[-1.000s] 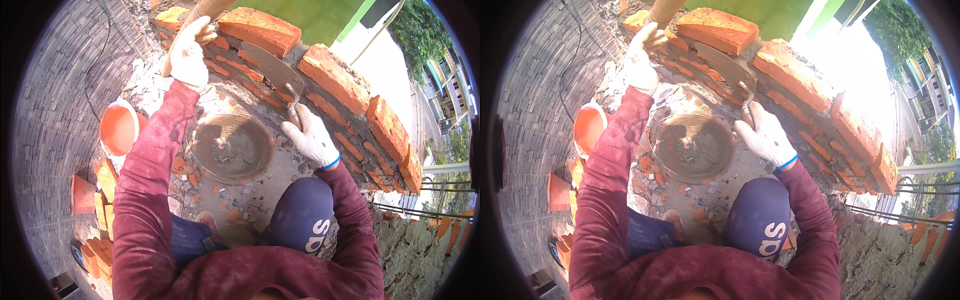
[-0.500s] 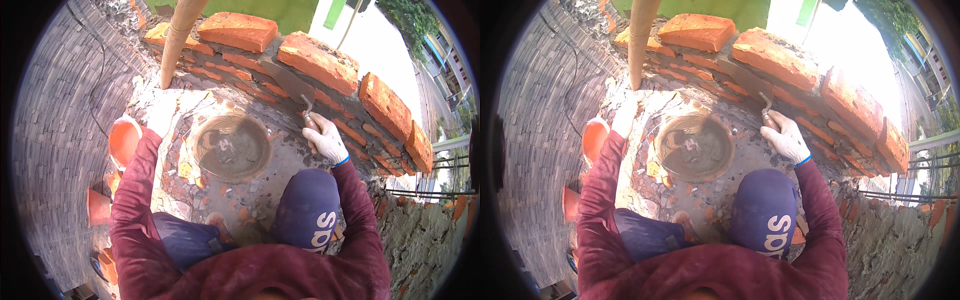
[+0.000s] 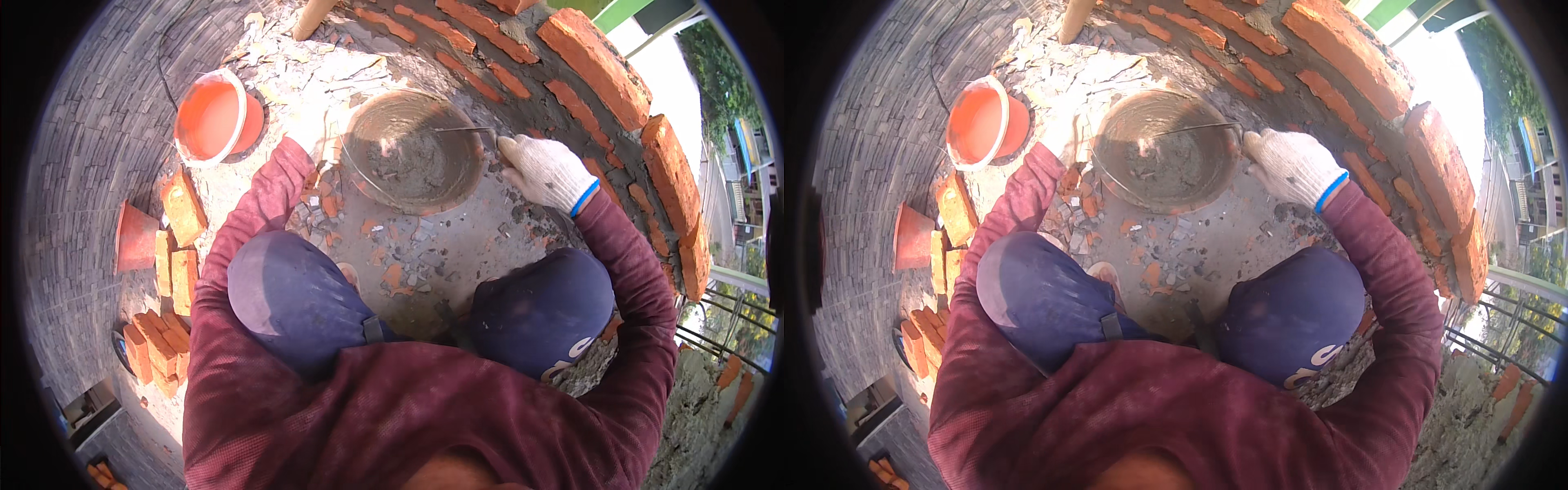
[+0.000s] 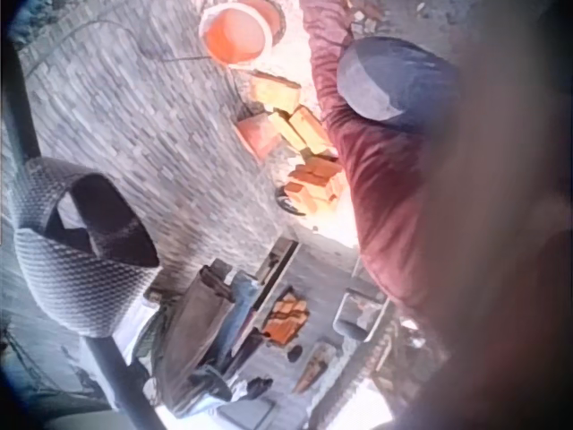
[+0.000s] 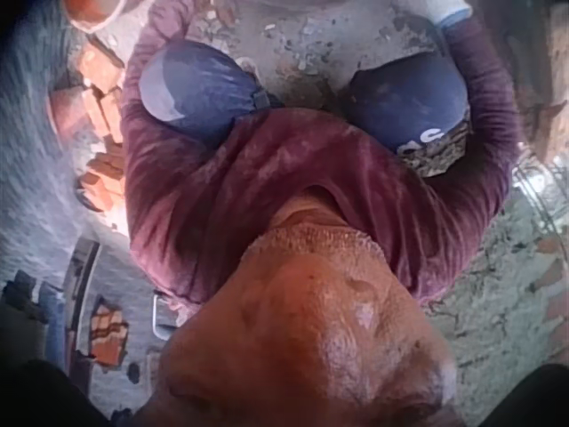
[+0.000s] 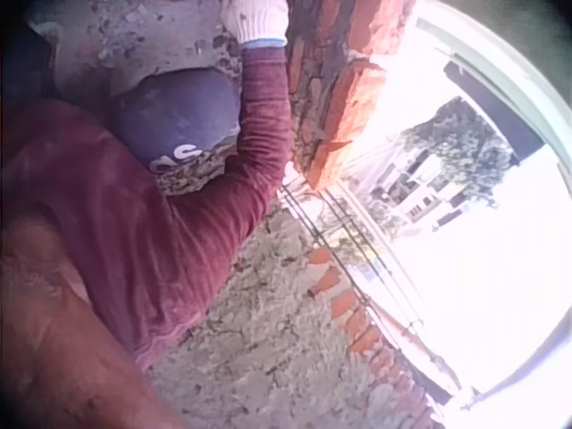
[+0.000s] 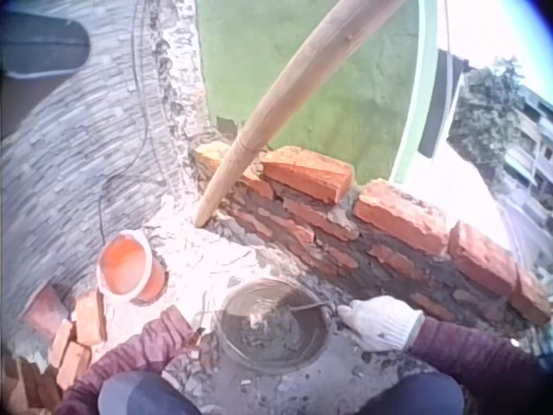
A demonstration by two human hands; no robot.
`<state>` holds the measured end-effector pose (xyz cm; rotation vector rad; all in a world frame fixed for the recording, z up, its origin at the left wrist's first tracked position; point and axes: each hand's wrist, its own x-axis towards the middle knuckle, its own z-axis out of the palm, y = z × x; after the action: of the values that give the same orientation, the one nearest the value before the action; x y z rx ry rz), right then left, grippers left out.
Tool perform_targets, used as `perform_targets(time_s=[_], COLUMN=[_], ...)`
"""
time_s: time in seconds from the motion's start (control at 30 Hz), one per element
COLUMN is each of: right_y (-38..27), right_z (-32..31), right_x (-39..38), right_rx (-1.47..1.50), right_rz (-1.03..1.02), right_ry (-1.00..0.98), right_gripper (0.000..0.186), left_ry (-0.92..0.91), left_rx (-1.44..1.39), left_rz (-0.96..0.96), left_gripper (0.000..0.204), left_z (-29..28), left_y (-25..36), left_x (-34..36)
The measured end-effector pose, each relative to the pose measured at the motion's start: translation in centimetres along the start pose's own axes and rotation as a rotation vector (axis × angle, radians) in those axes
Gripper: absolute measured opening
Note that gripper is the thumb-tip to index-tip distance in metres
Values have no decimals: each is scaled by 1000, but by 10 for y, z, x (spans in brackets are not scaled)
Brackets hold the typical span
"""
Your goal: The person scoops mortar from a bucket with a trowel, spreads it on a brick, and places the brick onto a partially built wall. The person repeats this process, adjusting bricks and applying mortar to build up the wall.
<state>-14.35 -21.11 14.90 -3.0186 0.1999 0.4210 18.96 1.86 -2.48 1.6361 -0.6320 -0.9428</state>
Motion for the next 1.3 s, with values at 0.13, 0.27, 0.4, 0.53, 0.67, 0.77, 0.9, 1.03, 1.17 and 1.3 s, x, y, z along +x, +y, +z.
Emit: perform_targets(time_s=[0.13, 0.27, 0.4, 0.53, 0.67, 0.77, 0.9, 1.03, 1.17, 1.3], right_y=[-20, -49, -60, -73, -59, -62, -72, -65, -69, -84], right_z=[7, 24, 65, 77, 47, 24, 92, 64, 42, 82], right_x=[63, 95, 99, 85, 80, 81, 98, 65, 79, 98], right_rx=[-253, -135, -216, -247, -193, -181, -494, -257, -119, -356], right_rz=[-149, -102, -160, -367, -296, -79, -74, -193, -139, -334], right_ry=[49, 137, 275, -2, -163, 78, 2, -284, -63, 286], right_gripper=[31, 21, 34, 49, 41, 31, 32, 28, 27, 32], left_ry=[44, 78, 77, 81, 118, 96, 230, 207, 118, 129], left_rx=[172, 449, 964, 766, 1315, 1212, 1170, 1200, 1154, 1322], left_rz=[206, 577, 260, 281, 470, 367, 535, 567, 453, 729], left_gripper=[39, 33, 32, 31, 37, 38, 36, 31, 28, 29], left_z=[7, 19, 5, -41, -17, -3, 8, -19, -60, -42], left_y=[14, 46, 66, 34, 51, 49, 48, 30, 6, 16], left_x=[-6, -6, 5, 13, 1, 4, 1, -4, 2, 4])
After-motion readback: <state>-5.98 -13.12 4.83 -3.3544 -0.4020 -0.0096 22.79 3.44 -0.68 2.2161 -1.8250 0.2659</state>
